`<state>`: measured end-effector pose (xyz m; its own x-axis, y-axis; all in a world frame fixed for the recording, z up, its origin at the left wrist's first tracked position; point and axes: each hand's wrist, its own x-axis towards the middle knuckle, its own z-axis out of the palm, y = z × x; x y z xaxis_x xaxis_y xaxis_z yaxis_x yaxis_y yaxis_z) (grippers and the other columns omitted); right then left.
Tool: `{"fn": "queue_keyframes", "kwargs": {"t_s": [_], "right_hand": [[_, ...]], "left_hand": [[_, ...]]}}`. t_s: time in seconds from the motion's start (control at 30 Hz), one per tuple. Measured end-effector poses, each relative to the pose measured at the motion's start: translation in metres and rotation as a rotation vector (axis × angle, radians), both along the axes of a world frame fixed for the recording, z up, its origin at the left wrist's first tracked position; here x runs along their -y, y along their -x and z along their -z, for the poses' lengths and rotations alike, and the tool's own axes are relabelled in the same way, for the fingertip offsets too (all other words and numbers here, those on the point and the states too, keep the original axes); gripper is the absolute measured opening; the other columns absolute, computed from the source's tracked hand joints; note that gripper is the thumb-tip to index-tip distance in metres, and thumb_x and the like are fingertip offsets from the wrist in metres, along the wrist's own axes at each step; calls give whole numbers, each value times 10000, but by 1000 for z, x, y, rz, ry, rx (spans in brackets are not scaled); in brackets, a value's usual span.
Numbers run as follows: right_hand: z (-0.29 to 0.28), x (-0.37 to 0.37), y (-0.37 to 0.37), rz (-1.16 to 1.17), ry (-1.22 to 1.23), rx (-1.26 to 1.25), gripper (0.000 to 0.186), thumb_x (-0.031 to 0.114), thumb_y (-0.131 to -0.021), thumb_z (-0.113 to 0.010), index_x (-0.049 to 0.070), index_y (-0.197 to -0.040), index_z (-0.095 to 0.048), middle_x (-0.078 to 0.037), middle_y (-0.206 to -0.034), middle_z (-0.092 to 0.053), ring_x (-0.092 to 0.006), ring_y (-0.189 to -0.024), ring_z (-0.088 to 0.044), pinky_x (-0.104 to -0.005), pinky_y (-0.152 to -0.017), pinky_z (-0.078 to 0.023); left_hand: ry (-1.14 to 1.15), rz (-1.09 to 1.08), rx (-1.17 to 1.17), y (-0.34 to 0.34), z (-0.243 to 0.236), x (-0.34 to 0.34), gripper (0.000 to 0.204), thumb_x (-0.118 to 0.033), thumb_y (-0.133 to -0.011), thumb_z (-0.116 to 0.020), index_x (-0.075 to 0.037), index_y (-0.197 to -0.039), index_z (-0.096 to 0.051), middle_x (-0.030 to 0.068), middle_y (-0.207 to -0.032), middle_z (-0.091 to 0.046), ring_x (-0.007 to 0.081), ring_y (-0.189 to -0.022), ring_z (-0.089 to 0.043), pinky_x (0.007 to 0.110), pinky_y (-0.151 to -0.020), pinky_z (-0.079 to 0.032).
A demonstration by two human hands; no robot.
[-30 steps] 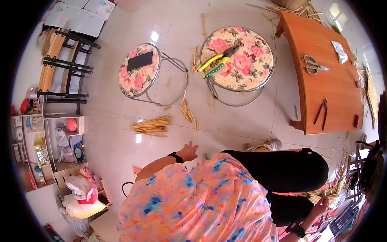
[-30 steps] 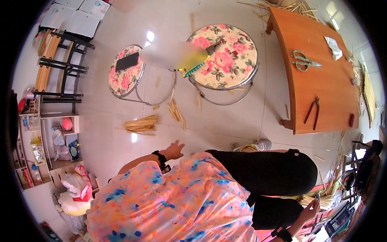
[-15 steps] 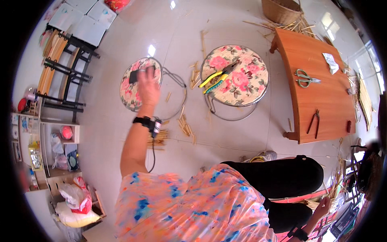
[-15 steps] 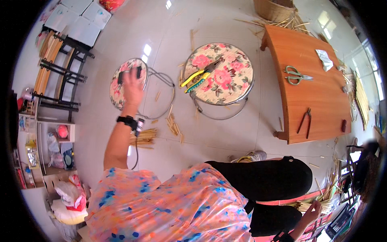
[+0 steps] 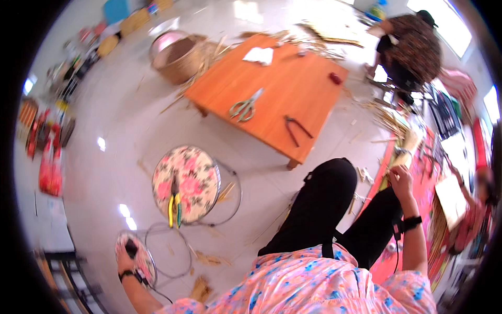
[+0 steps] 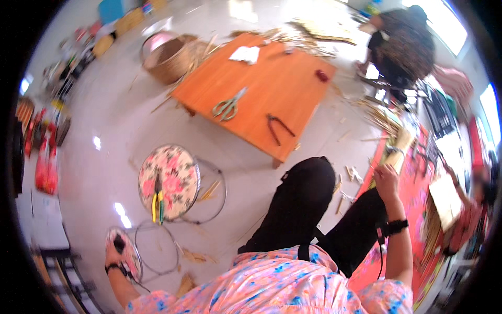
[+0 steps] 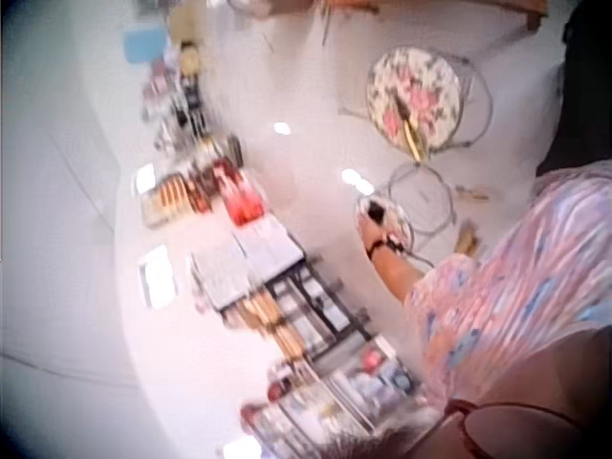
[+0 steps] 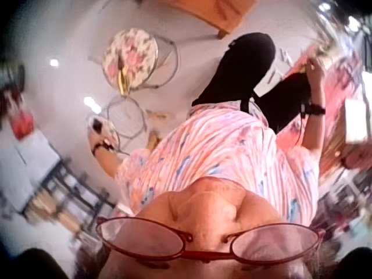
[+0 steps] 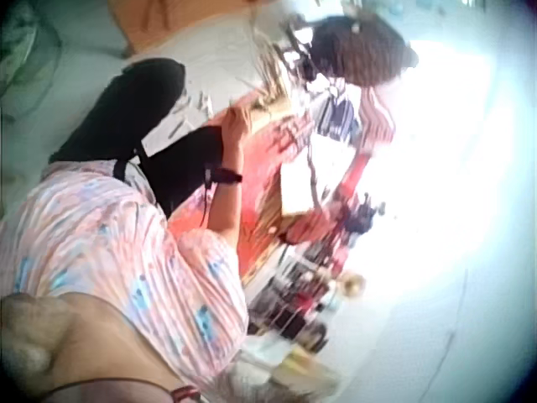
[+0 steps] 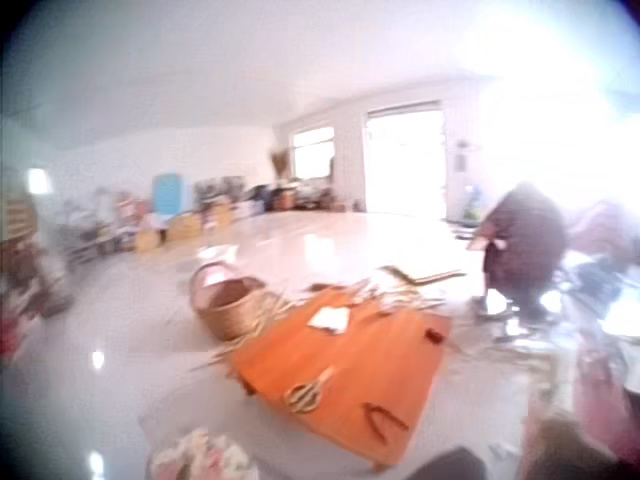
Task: The person trims the edges of a reed mat using shears, adjusts the alignment of the individual reeds by hand, and weaves additional reeds into the structure.
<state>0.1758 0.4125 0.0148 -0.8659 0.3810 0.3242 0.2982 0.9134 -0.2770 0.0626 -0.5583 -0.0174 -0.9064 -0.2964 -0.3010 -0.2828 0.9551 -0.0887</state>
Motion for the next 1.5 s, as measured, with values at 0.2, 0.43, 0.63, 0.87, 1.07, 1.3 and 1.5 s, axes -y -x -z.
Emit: {"fn": "queue_keyframes", "kwargs": {"t_s": [0.2,0.43,0.63,0.87,1.07,1.3,1.5], "right_hand": [[-1,9,-20,42,46,-29,54,62,-772,-656,36,-802,-618,-108,-742,-575,-303,-768,-578,-397,-693,-472],[-6,31,-26,-33,39,-83,53,43,-765,-667,44,-792,-622,-91,-753,-584,-286,-760,-579,-385,-681,-474],[-5,30,-24,-65,97,-125,59,36,-760,-669,36,-799,-624,-97,-753,-593,-290,-768,-583,-385,-692,-473],[-5,22,-25,-8,143,-174,44,30,-765,-654,24,-803,-632,-112,-755,-610,-293,-749,-602,-381,-678,-480],[-13,17,-29,4,188,-207,53,38,-770,-664,17,-808,-633,-110,-758,-617,-269,-726,-614,-364,-653,-483],[-13,14,-35,7,152,-216,48,36,-767,-666,17,-799,-636,-102,-732,-599,-256,-700,-603,-356,-641,-477],[-17,10,-52,119,164,-192,49,47,-768,-662,16,-789,-630,-106,-719,-585,-261,-695,-599,-365,-634,-471]], "left_hand": [[-145,29,-49,14,31,46,1076,-101,-337,-894,-53,-1324,-467,190,-1213,-579,351,-1170,-525,402,-1010,-432],[-25,-18,-142,0,30,25,573,-236,-453,-863,-4,-946,-684,173,-892,-701,334,-878,-674,417,-790,-534],[74,-338,-193,-27,38,21,481,-292,-514,-829,15,-860,-697,192,-829,-699,351,-818,-681,428,-747,-539],[114,-316,-237,-39,26,-3,492,-322,-541,-791,56,-838,-685,256,-841,-678,395,-848,-664,460,-780,-534],[109,-315,-193,-31,5,-49,462,-301,-533,-786,42,-829,-693,254,-891,-679,379,-872,-666,458,-779,-538],[101,-347,-232,-4,-19,-36,456,-240,-571,-747,39,-925,-678,254,-914,-678,401,-902,-653,447,-802,-531],[-44,-331,-137,11,-4,-30,480,-206,-576,-739,7,-999,-661,226,-931,-683,382,-940,-650,424,-839,-521]]}}
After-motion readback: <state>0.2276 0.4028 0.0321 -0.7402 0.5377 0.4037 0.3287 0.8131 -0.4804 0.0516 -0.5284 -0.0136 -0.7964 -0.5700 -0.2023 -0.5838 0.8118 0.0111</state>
